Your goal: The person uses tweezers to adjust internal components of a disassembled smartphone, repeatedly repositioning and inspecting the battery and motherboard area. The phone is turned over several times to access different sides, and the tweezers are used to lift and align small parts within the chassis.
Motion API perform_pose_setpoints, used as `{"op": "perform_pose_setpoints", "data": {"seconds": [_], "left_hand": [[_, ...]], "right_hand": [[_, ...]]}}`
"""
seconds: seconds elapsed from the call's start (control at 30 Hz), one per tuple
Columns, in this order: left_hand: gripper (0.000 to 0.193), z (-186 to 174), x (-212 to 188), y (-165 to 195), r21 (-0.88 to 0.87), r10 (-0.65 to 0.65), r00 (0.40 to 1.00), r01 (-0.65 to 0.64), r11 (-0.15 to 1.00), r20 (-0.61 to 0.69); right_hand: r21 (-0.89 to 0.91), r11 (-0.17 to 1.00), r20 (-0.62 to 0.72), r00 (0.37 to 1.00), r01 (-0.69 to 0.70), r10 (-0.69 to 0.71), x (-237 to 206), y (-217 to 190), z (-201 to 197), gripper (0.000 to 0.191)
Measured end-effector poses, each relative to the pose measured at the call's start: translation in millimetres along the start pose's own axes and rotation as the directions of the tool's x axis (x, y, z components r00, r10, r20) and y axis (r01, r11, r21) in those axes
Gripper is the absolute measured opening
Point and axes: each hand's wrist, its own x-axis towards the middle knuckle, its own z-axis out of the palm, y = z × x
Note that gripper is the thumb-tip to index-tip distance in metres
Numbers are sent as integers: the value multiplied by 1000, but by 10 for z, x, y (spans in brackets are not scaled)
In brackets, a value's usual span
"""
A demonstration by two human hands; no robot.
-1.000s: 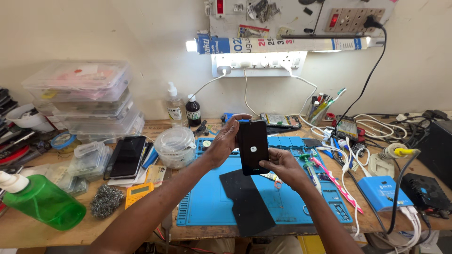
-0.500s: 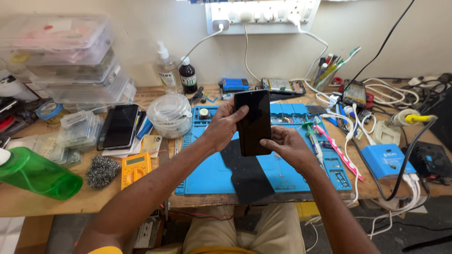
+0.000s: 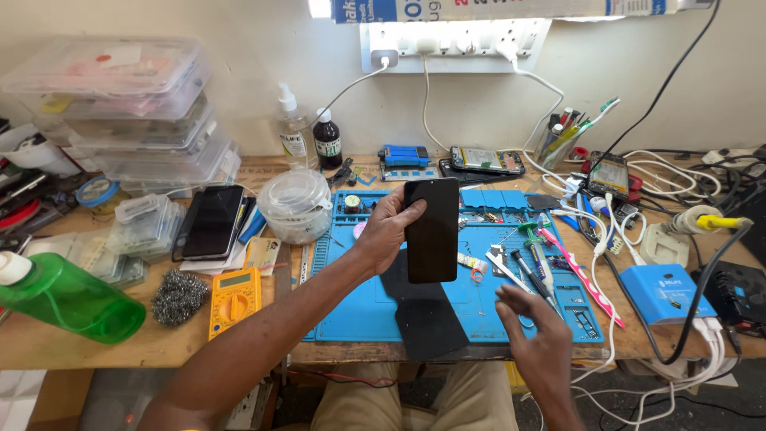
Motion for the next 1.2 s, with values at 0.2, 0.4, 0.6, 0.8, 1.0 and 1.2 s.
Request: {"op": "perform_pose_setpoints", "data": {"seconds": [0.2,0.4,0.6,0.8,1.0,1.2], "left_hand": [[21,52,106,-104,12,19,998,-19,1000,-64],[23,68,289,-195,54,86,992,-81,995,-91],[23,41,325,-255,72,63,993,-56,996,-95],[22,-8,364,-313,82,66,995,-60,995,-68],[22,-57,398,-430,78,100,994,-96,992,-43],[23,-105,442,-424,130,84,996,-87,988,29]], "right_hand": [[10,966,63,964,257,-257,-823,731,-37,26],[-34,998,691,721,-45,56,-1268,1614,467,29],[-215,964,811,521,-157,266,-1191,1745,636,30],[-225,973,888,401,-55,228,-1165,1853,815,30],[-346,937,894,322,51,312,-1153,1980,961,28],[-326,945,907,287,10,309,-1188,2095,1020,29]]}}
